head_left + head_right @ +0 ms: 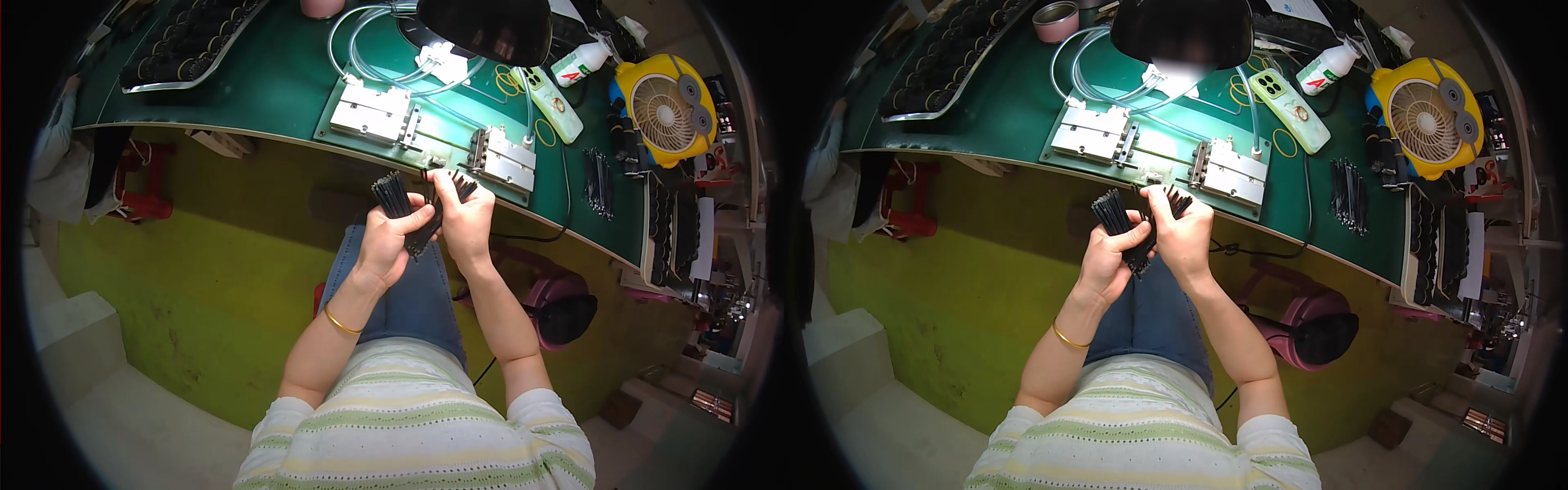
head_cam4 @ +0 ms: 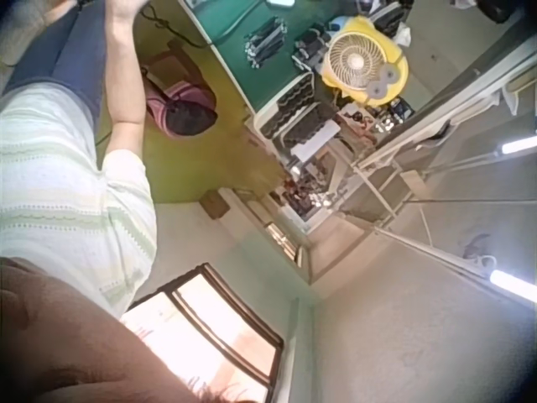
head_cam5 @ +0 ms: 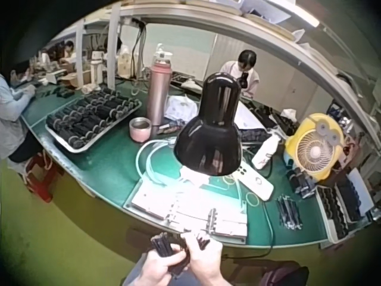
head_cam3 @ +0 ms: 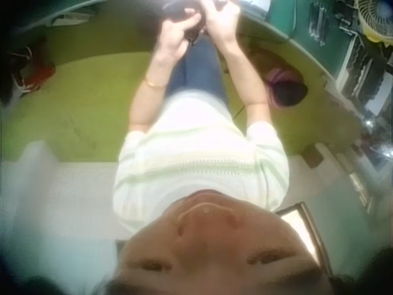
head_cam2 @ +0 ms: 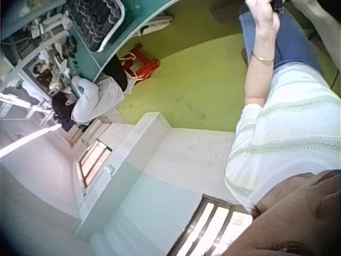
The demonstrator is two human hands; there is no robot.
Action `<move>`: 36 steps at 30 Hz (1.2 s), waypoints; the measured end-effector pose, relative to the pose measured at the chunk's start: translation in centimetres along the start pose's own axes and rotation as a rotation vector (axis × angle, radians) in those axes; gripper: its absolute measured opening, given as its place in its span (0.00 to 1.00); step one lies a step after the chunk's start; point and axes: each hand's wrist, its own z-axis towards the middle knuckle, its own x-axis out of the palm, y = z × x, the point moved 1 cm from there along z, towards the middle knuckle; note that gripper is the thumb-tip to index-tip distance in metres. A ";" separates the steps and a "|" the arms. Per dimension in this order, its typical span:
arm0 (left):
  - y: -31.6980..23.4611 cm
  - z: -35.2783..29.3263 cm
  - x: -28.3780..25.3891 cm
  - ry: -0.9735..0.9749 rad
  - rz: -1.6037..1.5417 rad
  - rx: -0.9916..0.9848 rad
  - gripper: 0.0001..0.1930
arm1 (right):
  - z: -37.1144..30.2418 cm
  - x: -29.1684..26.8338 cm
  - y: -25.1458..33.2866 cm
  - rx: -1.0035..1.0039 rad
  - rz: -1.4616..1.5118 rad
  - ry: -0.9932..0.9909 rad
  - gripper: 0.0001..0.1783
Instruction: Bundling and organizing small black electronic components at a workstation.
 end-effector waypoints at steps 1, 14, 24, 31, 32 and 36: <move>0.1 0.0 0.0 -0.003 0.006 0.006 0.06 | 0.1 0.0 0.1 0.025 -0.002 -0.008 0.10; 0.1 0.7 -0.2 0.046 0.001 -0.007 0.06 | 0.7 0.0 -0.1 0.134 0.076 -0.062 0.10; 0.4 0.7 -0.7 0.069 -0.077 -0.055 0.05 | 0.1 -0.2 0.1 0.026 -0.001 0.036 0.10; 0.3 0.5 -0.1 0.018 -0.006 -0.019 0.05 | 0.3 0.1 0.2 0.048 -0.044 -0.069 0.10; 0.2 0.6 -0.1 0.018 -0.005 -0.021 0.05 | 0.3 0.1 0.1 0.050 -0.043 -0.071 0.10; 0.2 0.6 -0.1 0.034 0.008 -0.020 0.05 | 0.5 0.0 0.0 0.076 0.001 -0.073 0.10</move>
